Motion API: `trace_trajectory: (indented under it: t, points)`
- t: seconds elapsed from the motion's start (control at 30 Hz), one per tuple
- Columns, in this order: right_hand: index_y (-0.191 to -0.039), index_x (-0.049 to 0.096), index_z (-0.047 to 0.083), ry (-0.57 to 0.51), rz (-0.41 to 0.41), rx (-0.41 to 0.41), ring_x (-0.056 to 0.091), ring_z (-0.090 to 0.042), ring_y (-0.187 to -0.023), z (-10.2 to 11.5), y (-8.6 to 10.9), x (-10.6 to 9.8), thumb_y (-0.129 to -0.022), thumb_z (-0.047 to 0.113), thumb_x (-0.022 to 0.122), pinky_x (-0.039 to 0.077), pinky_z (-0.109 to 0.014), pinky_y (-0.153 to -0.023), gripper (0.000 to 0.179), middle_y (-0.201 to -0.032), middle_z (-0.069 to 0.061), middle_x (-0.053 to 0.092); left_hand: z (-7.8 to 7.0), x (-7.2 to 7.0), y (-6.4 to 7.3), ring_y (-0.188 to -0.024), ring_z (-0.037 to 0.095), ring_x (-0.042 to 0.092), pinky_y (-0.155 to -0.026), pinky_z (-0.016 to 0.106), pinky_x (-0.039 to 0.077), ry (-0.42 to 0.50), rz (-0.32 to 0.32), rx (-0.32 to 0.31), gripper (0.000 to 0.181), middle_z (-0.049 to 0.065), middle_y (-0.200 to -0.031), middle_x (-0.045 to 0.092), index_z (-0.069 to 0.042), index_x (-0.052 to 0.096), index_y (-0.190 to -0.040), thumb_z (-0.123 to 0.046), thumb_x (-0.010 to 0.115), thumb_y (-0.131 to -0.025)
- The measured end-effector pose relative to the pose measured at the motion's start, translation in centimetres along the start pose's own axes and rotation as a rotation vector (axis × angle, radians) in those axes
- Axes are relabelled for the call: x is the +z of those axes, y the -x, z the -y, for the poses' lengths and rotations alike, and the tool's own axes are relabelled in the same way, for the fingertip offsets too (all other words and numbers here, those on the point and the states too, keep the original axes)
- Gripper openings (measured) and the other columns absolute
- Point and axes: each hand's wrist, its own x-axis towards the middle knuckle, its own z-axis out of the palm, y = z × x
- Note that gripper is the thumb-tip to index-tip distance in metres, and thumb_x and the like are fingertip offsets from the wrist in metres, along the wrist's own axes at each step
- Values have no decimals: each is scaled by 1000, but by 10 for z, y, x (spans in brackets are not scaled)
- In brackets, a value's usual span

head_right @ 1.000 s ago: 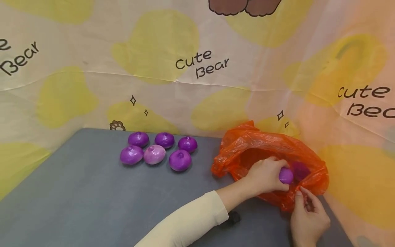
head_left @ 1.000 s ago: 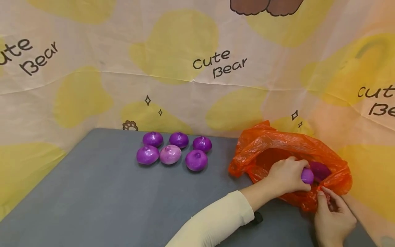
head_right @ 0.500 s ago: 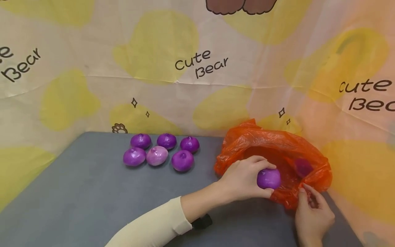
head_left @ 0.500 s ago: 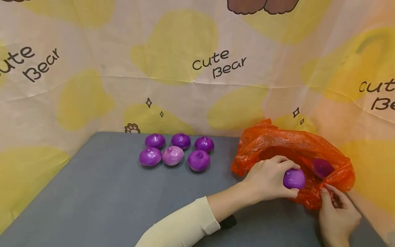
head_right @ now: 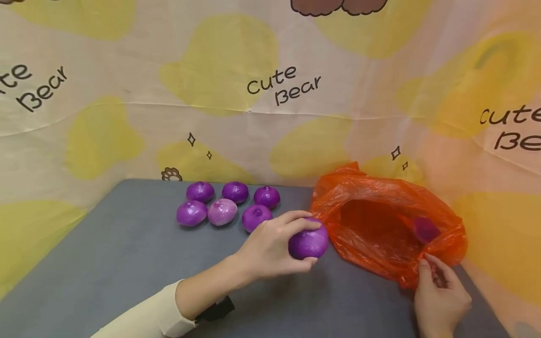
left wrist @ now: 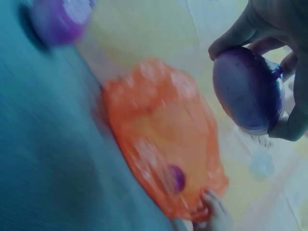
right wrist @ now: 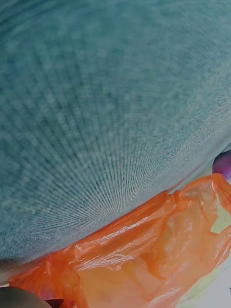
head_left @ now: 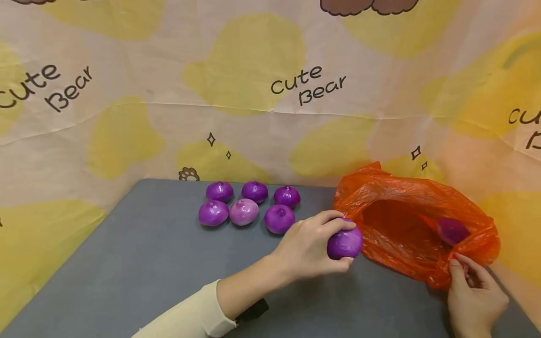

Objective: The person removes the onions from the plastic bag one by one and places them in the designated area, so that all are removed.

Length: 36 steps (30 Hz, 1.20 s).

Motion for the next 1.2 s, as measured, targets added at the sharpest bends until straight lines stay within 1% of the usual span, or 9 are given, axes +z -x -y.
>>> trace_trajectory:
  t: [0.07,0.2,0.27,0.33,0.47,0.67,0.8,0.97,1.2]
  points:
    - [-106,79,14,21,-9,0,51,16,-56,0,-1,-3,-91,13,74,41,1,-55,16,-68,38,59,10,-8,10,-107,11,70,-85,22,58,21,-27,-27,53,-3,-132,65,-26,69,-125,-40,83,-76]
    - [-110,79,17,58,-16,50,50,15,-57,-1,-2,-8,-92,18,74,39,1,-55,19,-68,39,56,26,-20,31,-109,14,70,-87,28,60,70,-86,-89,52,-1,-130,67,-24,70,-123,-36,86,-74]
    - [-110,78,20,75,-12,65,49,16,-57,-2,-1,-9,-92,19,74,38,1,-54,19,-68,40,55,34,-24,41,-111,15,70,-89,29,60,79,-108,-122,52,0,-130,67,-24,70,-122,-35,86,-74]
    - [-109,78,20,94,-7,55,48,16,-56,-2,0,-8,-92,20,74,37,1,-53,18,-67,40,54,43,-28,52,-113,14,69,-91,31,60,72,-123,-160,52,-1,-131,67,-24,70,-122,-34,87,-74]
    - [-111,78,17,113,7,30,47,18,-55,-1,2,-4,-92,20,73,36,0,-51,20,-66,43,53,58,-34,73,-116,13,68,-90,34,61,33,-121,-241,55,-4,-133,67,-26,70,-122,-35,88,-71]
    - [-112,78,13,116,12,7,47,19,-56,-2,1,-1,-92,18,72,35,0,-51,21,-67,44,53,77,-44,99,-116,14,68,-90,37,61,-20,-120,-326,55,-2,-129,69,-27,70,-121,-35,89,-70]
    - [-113,78,13,84,6,19,51,21,-60,-1,0,-2,-93,16,72,38,2,-54,21,-69,44,55,88,-48,105,-117,16,68,-90,39,61,-72,-136,-369,55,-1,-127,69,-25,70,-120,-34,90,-69]
    - [-115,77,14,53,-7,50,54,21,-64,-1,-1,-3,-93,15,71,41,3,-58,23,-71,42,57,99,-49,104,-111,18,70,-86,41,61,-133,-111,-386,55,-1,-126,70,-24,70,-122,-35,87,-71]
    - [-111,79,18,51,-10,52,50,18,-58,1,1,0,-92,14,73,39,2,-55,21,-68,40,56,111,-49,111,-107,19,70,-87,42,60,-135,-73,-445,53,-2,-123,70,-23,70,-119,-34,88,-71]
